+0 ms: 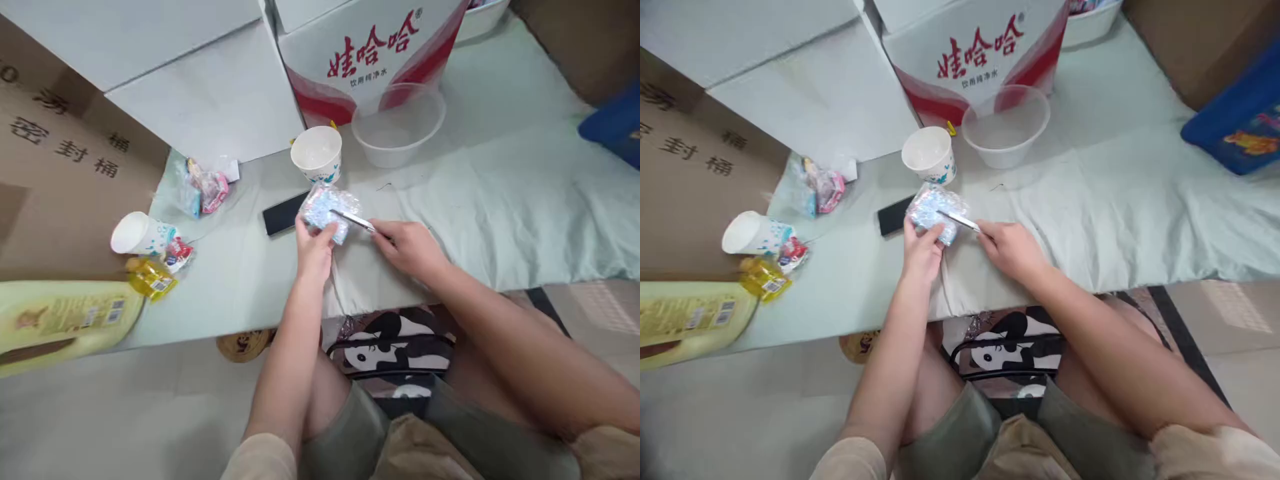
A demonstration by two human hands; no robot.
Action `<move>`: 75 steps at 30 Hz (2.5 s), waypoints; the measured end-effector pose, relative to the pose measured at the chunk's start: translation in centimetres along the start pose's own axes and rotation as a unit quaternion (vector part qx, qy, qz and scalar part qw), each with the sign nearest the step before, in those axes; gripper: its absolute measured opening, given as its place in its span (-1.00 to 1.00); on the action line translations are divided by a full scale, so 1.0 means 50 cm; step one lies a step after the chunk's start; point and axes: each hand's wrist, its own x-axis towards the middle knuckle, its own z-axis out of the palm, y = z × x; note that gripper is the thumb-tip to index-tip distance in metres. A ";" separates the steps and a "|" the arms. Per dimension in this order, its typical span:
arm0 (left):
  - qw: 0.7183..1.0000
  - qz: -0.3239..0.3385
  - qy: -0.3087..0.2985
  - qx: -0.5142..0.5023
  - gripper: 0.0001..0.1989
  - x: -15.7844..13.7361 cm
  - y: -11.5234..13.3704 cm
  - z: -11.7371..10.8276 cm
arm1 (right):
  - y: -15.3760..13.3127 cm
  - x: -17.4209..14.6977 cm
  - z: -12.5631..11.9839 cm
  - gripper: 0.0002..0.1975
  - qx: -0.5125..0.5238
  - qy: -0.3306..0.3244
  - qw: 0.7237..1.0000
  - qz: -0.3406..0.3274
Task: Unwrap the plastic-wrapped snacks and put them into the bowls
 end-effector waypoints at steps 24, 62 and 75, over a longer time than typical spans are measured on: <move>0.843 0.248 -0.111 0.465 -0.96 -0.033 0.035 -0.077 | 0.028 0.007 0.046 -0.60 0.090 0.127 0.975 -0.160; 0.905 0.311 0.084 0.279 -0.55 0.008 0.093 -0.057 | 0.079 -0.005 -0.034 -0.63 0.031 0.206 0.978 0.012; 0.912 -0.066 -0.284 0.288 -0.74 -0.073 0.152 -0.135 | -0.017 -0.049 -0.017 -0.57 -0.059 -0.025 0.972 -0.228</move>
